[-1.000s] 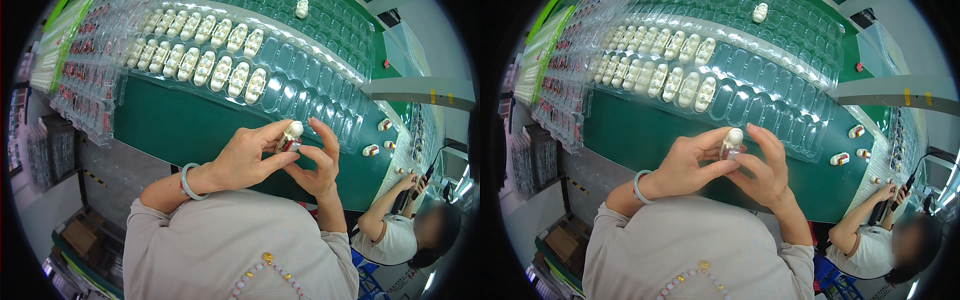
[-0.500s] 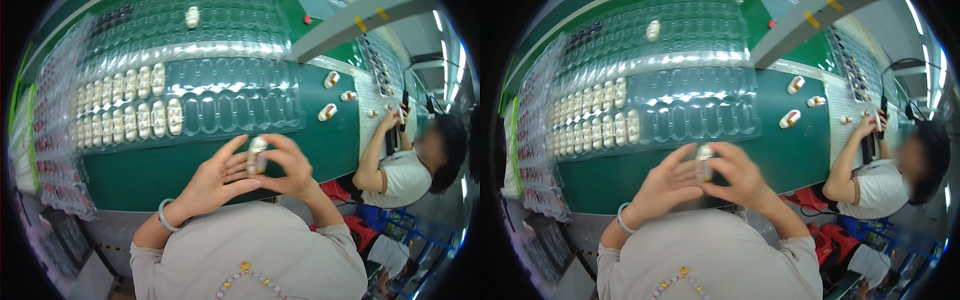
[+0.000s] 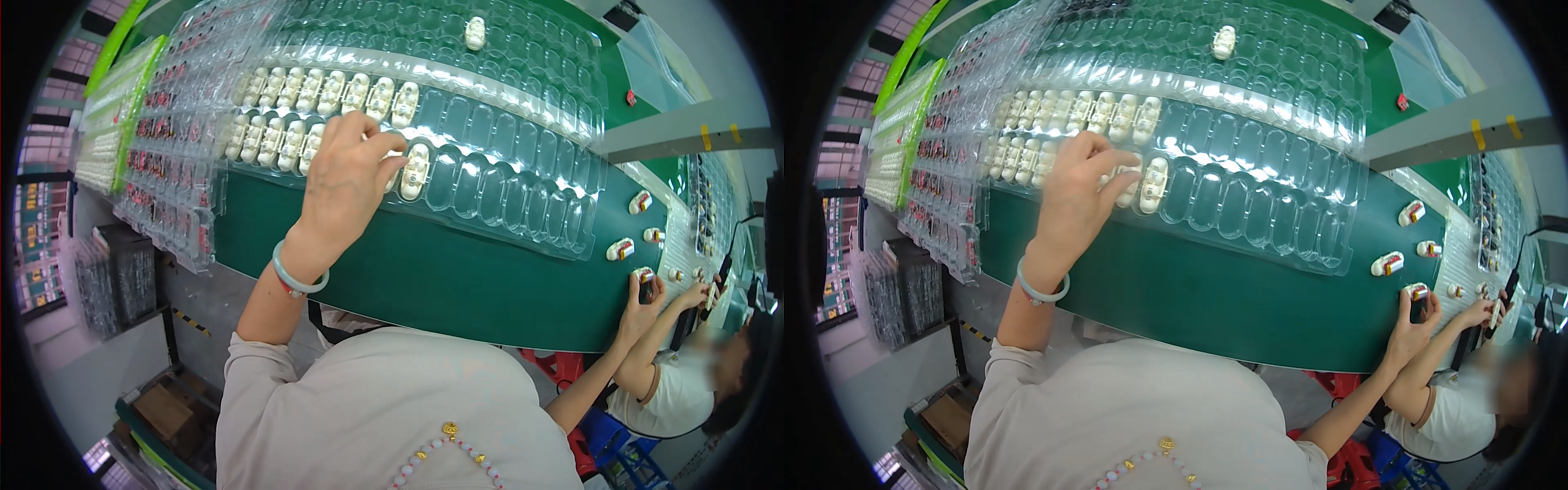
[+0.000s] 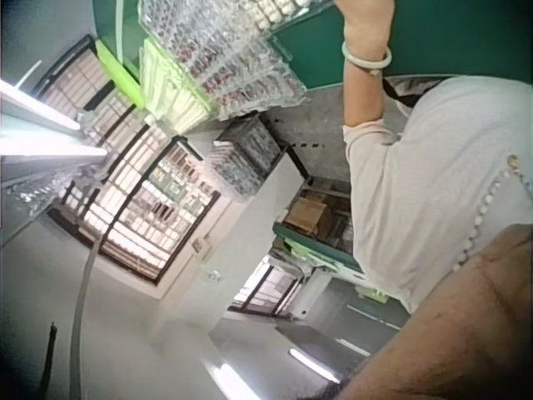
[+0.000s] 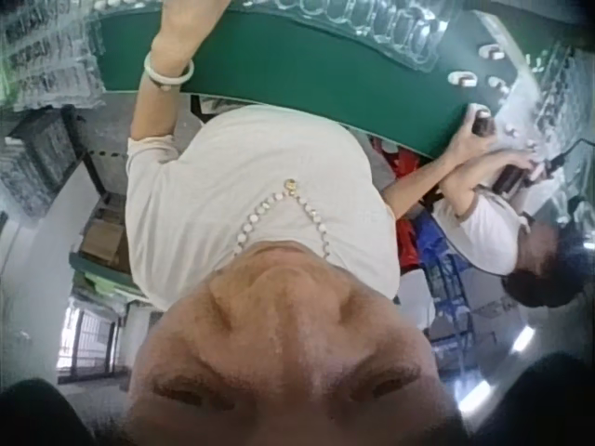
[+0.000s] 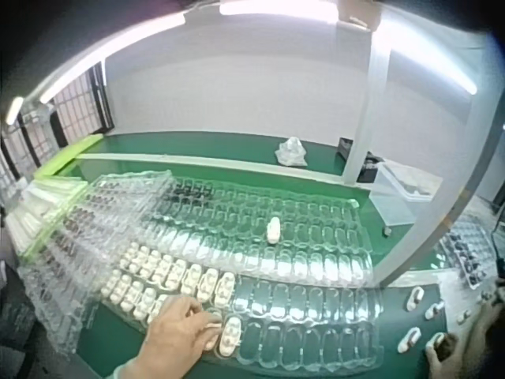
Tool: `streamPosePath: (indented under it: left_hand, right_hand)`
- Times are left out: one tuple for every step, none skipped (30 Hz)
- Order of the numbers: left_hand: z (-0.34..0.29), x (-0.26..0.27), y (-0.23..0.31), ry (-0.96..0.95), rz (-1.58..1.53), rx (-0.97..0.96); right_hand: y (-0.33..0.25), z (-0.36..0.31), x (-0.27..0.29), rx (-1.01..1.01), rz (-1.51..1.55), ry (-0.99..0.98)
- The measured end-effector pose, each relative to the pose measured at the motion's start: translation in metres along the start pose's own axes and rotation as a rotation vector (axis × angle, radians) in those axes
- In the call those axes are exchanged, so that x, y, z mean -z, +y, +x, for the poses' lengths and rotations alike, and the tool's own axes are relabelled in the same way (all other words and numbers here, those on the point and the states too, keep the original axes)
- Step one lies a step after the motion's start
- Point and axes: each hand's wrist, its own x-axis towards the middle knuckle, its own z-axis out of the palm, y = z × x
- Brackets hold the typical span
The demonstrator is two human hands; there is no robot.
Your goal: The person inserts small cylindrical batteries into white plastic electronic casings. They pick up a casing, insert the batteries, and place the unit into a clear plastic tray. The process is repeated continuously for multiple units on a green workbench.
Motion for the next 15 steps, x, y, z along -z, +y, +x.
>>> streamPosePath:
  left_hand:
    - [0.002, -0.003, -0.003, 0.003, 0.018, -0.036]
    - [0.003, -0.006, -0.004, 0.003, 0.007, -0.052]
    - [0.005, -0.011, -0.005, -0.003, -0.004, -0.071]
    - [0.005, -0.015, -0.007, -0.007, -0.018, -0.086]
    - [0.005, -0.019, -0.008, -0.013, -0.025, -0.076]
    - [0.005, -0.023, -0.011, -0.01, -0.044, -0.069]
    - [0.003, -0.025, -0.013, -0.003, -0.057, -0.059]
    - [0.001, -0.026, -0.016, 0.007, -0.069, -0.047]
    - [0.001, -0.025, -0.017, 0.008, -0.076, -0.095]
    - [0.0, -0.024, -0.019, 0.01, -0.07, -0.11]
    - [-0.003, -0.026, -0.02, 0.013, -0.061, -0.121]
    - [-0.002, -0.025, -0.022, 0.02, -0.054, -0.142]
    - [-0.002, -0.019, -0.019, 0.054, -0.046, -0.163]
    - [-0.004, -0.013, -0.015, 0.09, -0.033, -0.185]
    - [-0.008, -0.006, -0.007, 0.092, -0.173, -0.108]
  right_hand:
    - [0.001, 0.0, -0.001, -0.007, -0.004, 0.017]
    - [0.001, -0.001, -0.001, 0.004, -0.008, 0.048]
    - [0.002, -0.006, -0.001, 0.009, -0.014, 0.08]
    - [0.0, -0.009, 0.0, 0.019, -0.022, 0.11]
    - [-0.004, -0.012, 0.001, 0.025, -0.004, 0.133]
    - [-0.01, -0.015, 0.004, 0.031, 0.034, 0.14]
    - [-0.019, -0.015, 0.007, 0.041, 0.077, 0.144]
    - [-0.028, -0.014, 0.01, 0.052, 0.122, 0.145]
    - [-0.038, -0.012, 0.017, 0.167, 0.082, 0.166]
    - [-0.051, -0.006, 0.019, 0.197, 0.121, 0.138]
    - [-0.068, -0.001, 0.023, 0.231, 0.161, 0.107]
    - [-0.089, 0.001, 0.028, 0.264, 0.203, 0.087]
    - [-0.115, 0.003, 0.028, 0.313, 0.288, 0.052]
    - [-0.144, 0.003, 0.027, 0.365, 0.378, 0.017]
    - [-0.171, 0.0, 0.023, 0.412, 0.425, -0.025]
